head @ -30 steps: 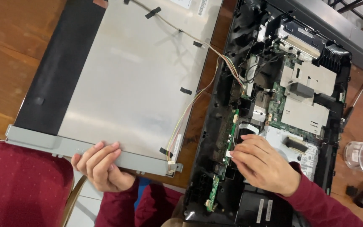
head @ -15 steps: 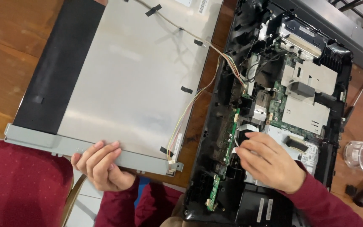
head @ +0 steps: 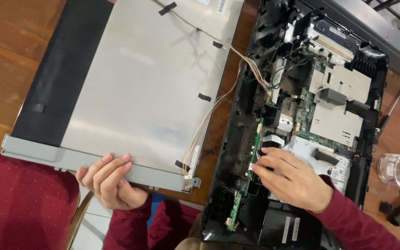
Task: Removing a hard drive from an all-in-one computer by unscrewing the mounting bracket and pulling the drive from its connector.
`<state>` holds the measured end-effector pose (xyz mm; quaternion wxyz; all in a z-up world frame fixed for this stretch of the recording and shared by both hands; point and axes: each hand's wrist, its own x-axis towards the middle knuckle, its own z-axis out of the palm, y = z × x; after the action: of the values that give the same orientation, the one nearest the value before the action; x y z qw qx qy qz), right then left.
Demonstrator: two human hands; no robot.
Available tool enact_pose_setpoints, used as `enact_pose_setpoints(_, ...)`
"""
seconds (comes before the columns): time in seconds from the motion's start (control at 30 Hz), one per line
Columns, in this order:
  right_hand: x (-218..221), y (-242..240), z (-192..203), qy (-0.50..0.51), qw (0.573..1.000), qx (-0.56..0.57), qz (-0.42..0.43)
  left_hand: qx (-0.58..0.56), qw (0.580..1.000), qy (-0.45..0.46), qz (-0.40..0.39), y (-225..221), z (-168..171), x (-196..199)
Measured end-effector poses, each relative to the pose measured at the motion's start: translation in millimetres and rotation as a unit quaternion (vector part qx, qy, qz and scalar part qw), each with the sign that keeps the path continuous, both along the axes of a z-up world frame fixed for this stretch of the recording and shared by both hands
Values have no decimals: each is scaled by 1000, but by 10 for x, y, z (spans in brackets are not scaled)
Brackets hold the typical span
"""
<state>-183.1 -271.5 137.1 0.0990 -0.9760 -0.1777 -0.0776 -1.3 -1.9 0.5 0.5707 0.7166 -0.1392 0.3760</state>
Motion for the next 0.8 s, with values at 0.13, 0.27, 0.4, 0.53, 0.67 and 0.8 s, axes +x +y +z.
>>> enact_pose_setpoints(0.13, 18, 13, 13, 2, 1000, -15, 5, 6, 1000, 0, -2, 26, -43, 2)
enact_pose_setpoints(0.27, 28, -19, 93, 30, 999, -31, 25, 3, 1000, -3, 0, 8, 1, 8)
enact_pose_setpoints(0.4, 36, -42, 133, 68, 996, -55, 31, 4, 1000, -1, 0, 16, -21, 7)
enact_pose_setpoints(0.53, 72, -44, 166, 93, 991, -82, 42, 8, 1000, 4, -2, 20, -14, -3)
enact_pose_setpoints(0.67, 169, -9, 270, 98, 990, -89, 54, 4, 1000, 0, 0, 15, -32, 6)
enact_pose_setpoints(0.8, 180, -27, 315, 128, 982, -121, 73, 1, 1000, -3, 1, 7, -19, 8)
